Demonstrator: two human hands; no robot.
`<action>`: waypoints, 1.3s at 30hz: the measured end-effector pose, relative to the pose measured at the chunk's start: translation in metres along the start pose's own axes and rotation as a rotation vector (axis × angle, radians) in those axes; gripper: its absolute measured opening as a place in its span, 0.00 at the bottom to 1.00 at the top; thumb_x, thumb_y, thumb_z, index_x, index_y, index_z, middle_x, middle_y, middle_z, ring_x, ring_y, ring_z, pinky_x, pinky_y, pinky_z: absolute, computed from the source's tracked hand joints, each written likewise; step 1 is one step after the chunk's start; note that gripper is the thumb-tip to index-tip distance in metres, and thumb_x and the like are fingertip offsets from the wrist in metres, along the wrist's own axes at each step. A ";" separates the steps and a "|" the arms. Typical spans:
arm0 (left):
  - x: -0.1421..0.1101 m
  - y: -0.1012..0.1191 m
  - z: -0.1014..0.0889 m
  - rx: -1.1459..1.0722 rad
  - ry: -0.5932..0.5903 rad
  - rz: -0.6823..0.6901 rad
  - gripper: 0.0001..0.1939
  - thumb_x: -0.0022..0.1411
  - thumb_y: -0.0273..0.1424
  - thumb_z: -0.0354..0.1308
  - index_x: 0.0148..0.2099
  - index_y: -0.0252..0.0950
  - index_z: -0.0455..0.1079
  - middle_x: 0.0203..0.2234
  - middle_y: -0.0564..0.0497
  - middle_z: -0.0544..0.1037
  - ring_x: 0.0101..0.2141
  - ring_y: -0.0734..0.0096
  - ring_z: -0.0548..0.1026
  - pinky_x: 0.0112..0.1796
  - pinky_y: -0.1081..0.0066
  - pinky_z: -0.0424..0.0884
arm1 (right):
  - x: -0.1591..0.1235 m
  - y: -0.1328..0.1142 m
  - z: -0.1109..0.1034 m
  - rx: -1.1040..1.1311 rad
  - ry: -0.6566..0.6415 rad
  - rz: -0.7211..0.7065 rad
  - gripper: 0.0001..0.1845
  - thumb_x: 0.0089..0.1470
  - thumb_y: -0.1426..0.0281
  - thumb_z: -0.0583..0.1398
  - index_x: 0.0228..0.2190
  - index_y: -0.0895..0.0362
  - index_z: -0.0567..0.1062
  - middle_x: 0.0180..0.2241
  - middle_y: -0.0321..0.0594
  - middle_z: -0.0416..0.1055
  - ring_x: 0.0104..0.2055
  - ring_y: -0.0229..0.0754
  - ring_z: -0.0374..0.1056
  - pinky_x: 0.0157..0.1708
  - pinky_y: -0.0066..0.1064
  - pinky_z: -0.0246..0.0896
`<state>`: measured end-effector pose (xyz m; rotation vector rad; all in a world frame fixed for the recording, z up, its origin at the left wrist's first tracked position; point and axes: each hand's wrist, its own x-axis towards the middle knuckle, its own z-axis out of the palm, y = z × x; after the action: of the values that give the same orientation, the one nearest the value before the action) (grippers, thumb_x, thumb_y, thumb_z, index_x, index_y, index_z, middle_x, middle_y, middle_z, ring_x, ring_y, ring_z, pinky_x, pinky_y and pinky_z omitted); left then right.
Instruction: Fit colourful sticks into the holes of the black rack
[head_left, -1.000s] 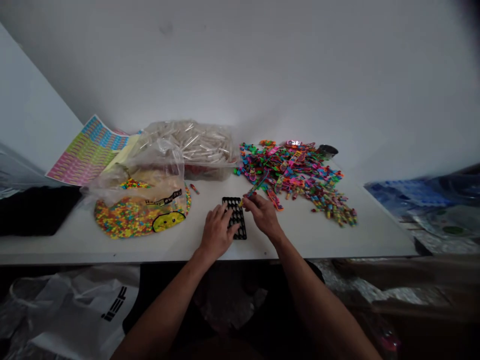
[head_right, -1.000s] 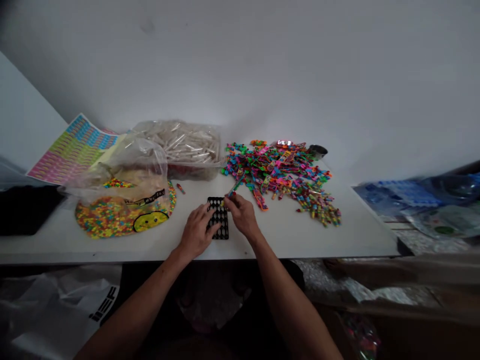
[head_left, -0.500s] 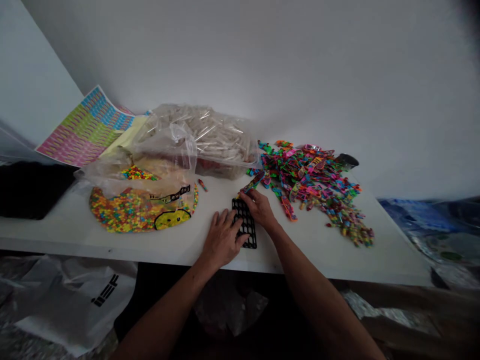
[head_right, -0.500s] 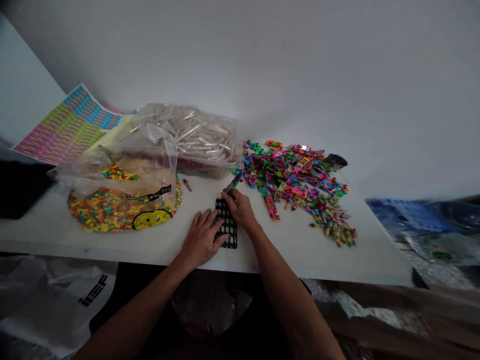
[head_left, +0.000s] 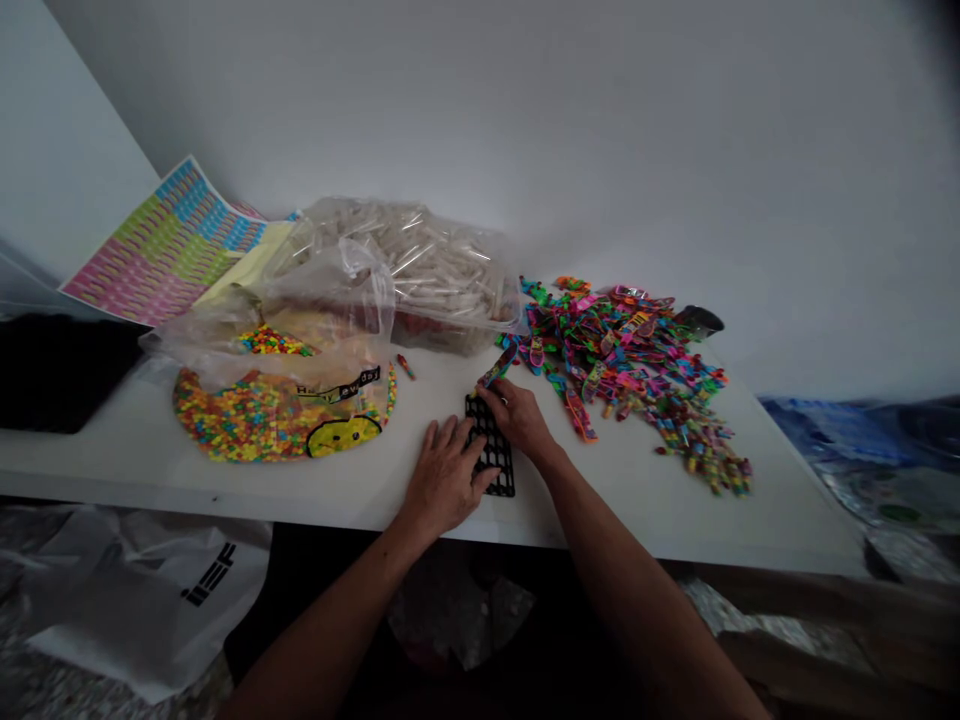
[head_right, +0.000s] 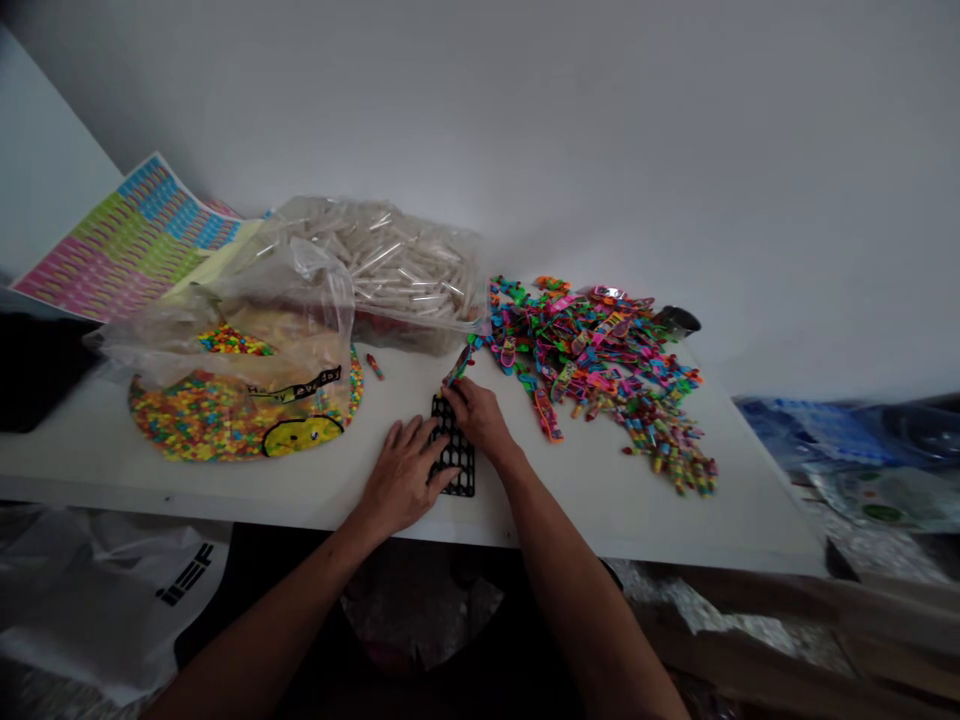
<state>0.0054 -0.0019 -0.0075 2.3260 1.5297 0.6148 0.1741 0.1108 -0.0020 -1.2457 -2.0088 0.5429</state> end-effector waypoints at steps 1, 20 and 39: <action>0.000 0.000 0.000 -0.002 0.001 0.000 0.26 0.73 0.45 0.52 0.66 0.36 0.68 0.69 0.39 0.65 0.69 0.42 0.59 0.69 0.39 0.51 | 0.000 0.000 0.001 -0.017 -0.011 -0.014 0.15 0.68 0.60 0.57 0.43 0.55 0.79 0.39 0.45 0.82 0.41 0.48 0.78 0.43 0.35 0.69; 0.001 -0.001 -0.001 0.076 0.057 0.019 0.25 0.73 0.44 0.52 0.64 0.37 0.70 0.67 0.41 0.68 0.67 0.45 0.62 0.67 0.41 0.55 | -0.006 0.004 -0.005 -0.104 0.098 -0.006 0.18 0.67 0.59 0.58 0.52 0.55 0.75 0.47 0.47 0.80 0.45 0.46 0.76 0.48 0.37 0.69; 0.026 0.068 -0.008 -1.217 0.196 -0.441 0.21 0.62 0.42 0.68 0.51 0.35 0.78 0.45 0.39 0.83 0.45 0.56 0.82 0.48 0.62 0.76 | -0.116 -0.039 -0.042 -0.076 0.321 0.168 0.17 0.65 0.60 0.60 0.48 0.58 0.77 0.39 0.46 0.79 0.36 0.43 0.74 0.41 0.34 0.69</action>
<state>0.0644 -0.0050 0.0352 1.0107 1.1255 1.2074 0.2159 -0.0111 0.0124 -1.4559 -1.6804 0.3226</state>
